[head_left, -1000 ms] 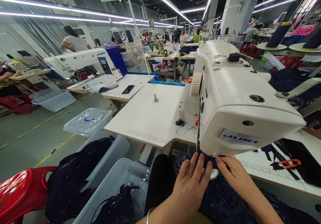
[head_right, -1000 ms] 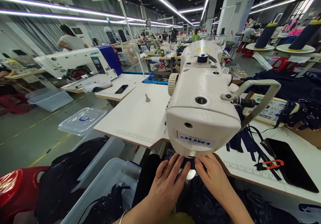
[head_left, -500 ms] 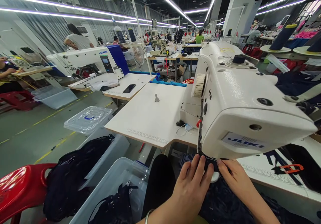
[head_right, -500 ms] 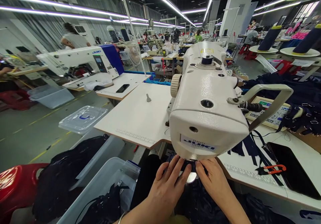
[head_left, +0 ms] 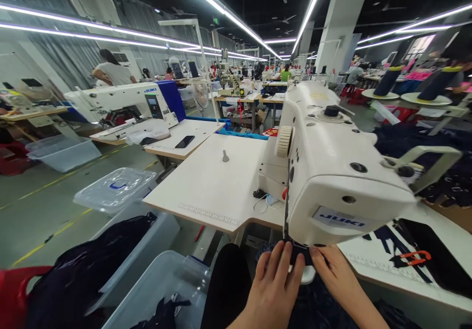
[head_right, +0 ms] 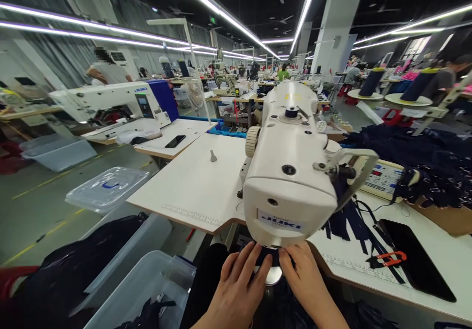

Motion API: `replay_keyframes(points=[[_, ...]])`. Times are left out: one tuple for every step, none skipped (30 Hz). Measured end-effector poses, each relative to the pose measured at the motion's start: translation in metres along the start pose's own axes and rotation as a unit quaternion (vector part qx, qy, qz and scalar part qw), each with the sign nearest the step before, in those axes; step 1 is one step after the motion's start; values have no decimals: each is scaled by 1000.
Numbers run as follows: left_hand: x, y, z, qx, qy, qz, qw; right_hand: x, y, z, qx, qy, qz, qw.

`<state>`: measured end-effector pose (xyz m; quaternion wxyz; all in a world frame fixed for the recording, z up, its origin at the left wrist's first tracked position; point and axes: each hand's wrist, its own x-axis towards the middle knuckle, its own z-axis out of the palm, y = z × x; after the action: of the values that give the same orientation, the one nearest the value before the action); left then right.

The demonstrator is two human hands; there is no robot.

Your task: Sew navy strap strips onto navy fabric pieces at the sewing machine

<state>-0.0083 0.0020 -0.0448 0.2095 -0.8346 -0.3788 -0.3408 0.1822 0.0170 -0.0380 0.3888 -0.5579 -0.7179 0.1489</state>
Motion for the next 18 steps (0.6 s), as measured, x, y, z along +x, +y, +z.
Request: replay_keyframes(points=[[-1, 0, 4, -12, 20, -8, 1000, 2, -4, 0, 8, 0, 3, 1000], [-3, 0, 8, -24, 39, -20, 999, 4, -9, -1, 18, -3, 7, 1000], [-5, -1, 13, -39, 51, -29, 998, 5, -13, -2, 28, -7, 12, 999], [-8, -1, 17, -59, 52, -34, 996, 7, -18, -3, 40, -10, 16, 999], [-11, -3, 21, -88, 48, -41, 994, 8, -21, -3, 51, -11, 21, 998], [-14, -6, 26, -132, 41, -52, 989, 8, -23, -3, 61, -11, 24, 998], [-16, -9, 30, -192, 39, -79, 978, 8, -24, -3, 70, -9, 26, 997], [-18, -13, 34, -263, 37, -122, 956, 7, -25, -1, 78, -5, 30, 996], [-18, -17, 37, -337, 29, -171, 926, 6, -24, 0, 86, 4, 36, 996], [-17, -22, 41, -399, 17, -215, 891, 5, -23, 2, 94, 16, 45, 994], [-15, -25, 44, -444, 1, -248, 861, 3, -23, 3, 104, 29, 59, 992], [-13, -28, 47, -472, -15, -265, 840, 2, -23, 4, 116, 39, 77, 990], [-11, -31, 49, -487, -28, -269, 830, 1, -23, 4, 127, 44, 99, 986], [-9, -32, 51, -492, -36, -264, 829, 1, -24, 2, 138, 42, 120, 982], [-8, -34, 52, -493, -40, -257, 830, 1, -26, 0, 148, 34, 135, 979], [-8, -36, 52, -495, -43, -251, 831, 1, -29, -3, 157, 23, 144, 977], [-9, -38, 51, -496, -48, -243, 832, 1, -31, -7, 165, 14, 144, 976], [-10, -40, 49, -495, -56, -235, 835, 2, -34, -10, 172, 7, 138, 975]])
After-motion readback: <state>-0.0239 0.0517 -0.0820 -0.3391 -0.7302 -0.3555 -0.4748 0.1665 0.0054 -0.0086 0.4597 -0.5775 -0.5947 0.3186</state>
